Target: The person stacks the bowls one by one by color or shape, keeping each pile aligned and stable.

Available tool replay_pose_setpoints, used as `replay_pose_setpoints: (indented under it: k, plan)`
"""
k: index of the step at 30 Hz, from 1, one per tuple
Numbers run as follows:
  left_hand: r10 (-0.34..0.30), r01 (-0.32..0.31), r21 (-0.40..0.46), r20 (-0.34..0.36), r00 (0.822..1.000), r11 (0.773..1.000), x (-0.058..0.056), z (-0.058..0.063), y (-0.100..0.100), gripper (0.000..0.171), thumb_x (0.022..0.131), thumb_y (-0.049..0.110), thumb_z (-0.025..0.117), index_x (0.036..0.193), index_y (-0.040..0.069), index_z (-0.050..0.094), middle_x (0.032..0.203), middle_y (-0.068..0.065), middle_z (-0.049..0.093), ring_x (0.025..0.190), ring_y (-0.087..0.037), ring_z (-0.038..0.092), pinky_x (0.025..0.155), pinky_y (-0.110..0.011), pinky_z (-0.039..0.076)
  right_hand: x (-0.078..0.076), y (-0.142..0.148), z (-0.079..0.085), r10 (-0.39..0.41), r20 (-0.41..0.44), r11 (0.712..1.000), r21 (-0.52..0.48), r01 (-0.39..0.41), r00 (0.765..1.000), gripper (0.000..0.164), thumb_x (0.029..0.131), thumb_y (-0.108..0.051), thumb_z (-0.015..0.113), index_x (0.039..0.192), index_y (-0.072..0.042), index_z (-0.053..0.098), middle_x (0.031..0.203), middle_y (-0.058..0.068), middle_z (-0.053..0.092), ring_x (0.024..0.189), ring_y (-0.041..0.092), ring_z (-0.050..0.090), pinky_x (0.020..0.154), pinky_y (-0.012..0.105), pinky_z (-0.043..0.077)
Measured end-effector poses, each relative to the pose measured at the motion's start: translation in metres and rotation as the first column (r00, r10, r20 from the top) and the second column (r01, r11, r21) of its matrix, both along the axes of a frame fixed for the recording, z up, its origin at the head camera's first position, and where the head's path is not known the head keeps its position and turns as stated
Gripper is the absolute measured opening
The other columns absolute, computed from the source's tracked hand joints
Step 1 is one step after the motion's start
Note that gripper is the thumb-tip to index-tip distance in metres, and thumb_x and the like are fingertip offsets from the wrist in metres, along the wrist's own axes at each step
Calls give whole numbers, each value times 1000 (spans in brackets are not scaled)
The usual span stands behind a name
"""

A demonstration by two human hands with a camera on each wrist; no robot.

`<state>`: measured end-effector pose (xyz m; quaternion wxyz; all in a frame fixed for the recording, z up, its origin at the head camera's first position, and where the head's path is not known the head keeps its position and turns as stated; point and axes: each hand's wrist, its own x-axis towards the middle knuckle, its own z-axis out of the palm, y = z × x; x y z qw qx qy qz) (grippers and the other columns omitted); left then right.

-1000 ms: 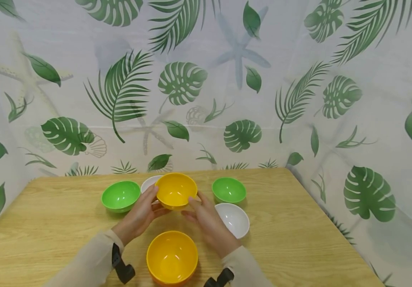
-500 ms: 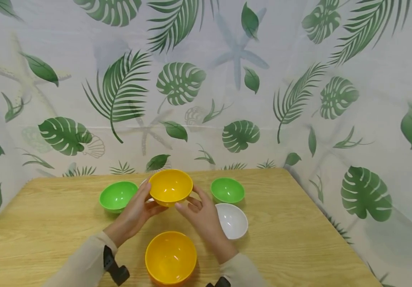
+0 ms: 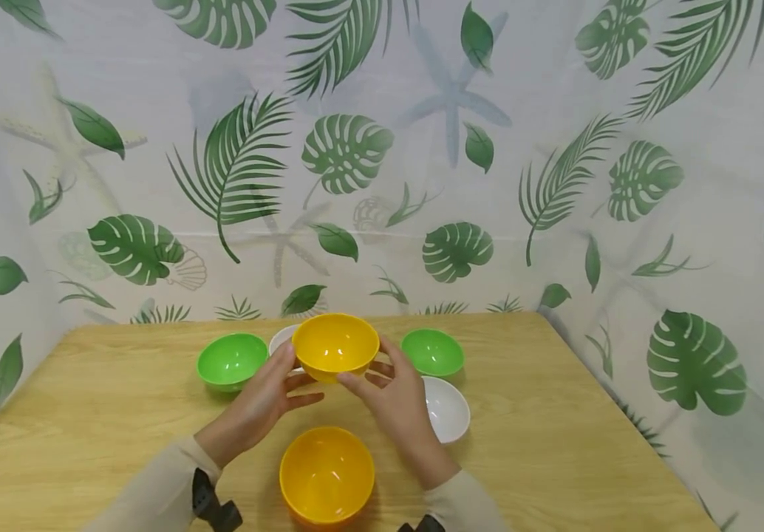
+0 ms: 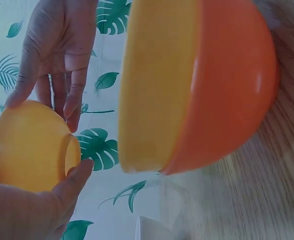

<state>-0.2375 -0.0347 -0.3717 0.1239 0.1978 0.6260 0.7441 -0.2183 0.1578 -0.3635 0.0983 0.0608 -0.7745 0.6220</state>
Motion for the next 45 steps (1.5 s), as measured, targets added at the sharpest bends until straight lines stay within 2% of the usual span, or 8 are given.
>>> replay_pose_setpoints:
  k: [5,11,18,21,27,32,40,45]
  plan:
    - [37,-39,-26,-56,998,999,3,0,2,58,102,41,29,149,11,12,144,-17,29,125,-33,38,93,-46,42,5,8,5,55,22,995,-80,-53,998,73,77,-19,74,140,-9,39,130,10,48,107,22,56,82,27,49]
    - [75,-70,48,-118,990,996,4,-3,3,60,99,36,42,145,4,22,146,-14,28,129,-26,34,100,-40,36,12,14,7,132,16,976,-179,-127,991,70,81,-8,69,142,-2,35,130,16,48,108,27,54,84,30,48]
    - [118,-107,80,-148,982,991,6,-8,-3,57,94,24,55,141,2,30,142,-13,36,129,-21,35,99,-31,36,12,16,6,164,20,975,-153,-159,986,70,82,-10,69,143,-2,34,137,12,44,112,24,52,86,30,47]
    - [123,-110,102,-138,983,989,7,-9,-7,53,93,18,58,137,2,34,138,-14,41,125,-22,39,97,-32,39,13,17,4,185,36,974,-138,-178,982,69,83,-11,68,144,-5,34,138,9,42,114,22,51,87,30,47]
    - [58,-46,77,-169,984,996,8,-7,-11,65,89,14,62,144,5,29,139,-13,37,123,-26,40,97,-33,39,18,17,3,191,80,974,-143,-178,978,69,83,-10,68,143,-5,35,137,11,43,115,23,50,87,30,47]
    - [37,-33,21,-205,978,999,12,-7,-17,59,90,15,61,142,6,35,139,-9,40,125,-23,39,99,-32,36,22,16,3,210,118,965,-186,-186,971,68,83,-7,68,143,-6,35,135,11,42,116,21,50,88,30,46]
    - [-6,9,37,-80,997,999,19,-2,-23,67,82,15,70,139,4,35,137,-15,40,119,-26,46,92,-36,44,31,22,3,263,111,954,-180,-241,958,70,80,-6,70,142,-6,36,133,13,42,111,22,53,86,34,48]
    - [-45,45,-7,-80,996,999,25,1,-24,79,79,15,73,145,10,29,134,-16,39,116,-25,48,93,-35,43,38,27,4,318,101,942,-149,-302,943,71,80,-8,70,142,-6,36,138,12,40,112,23,52,86,36,48]
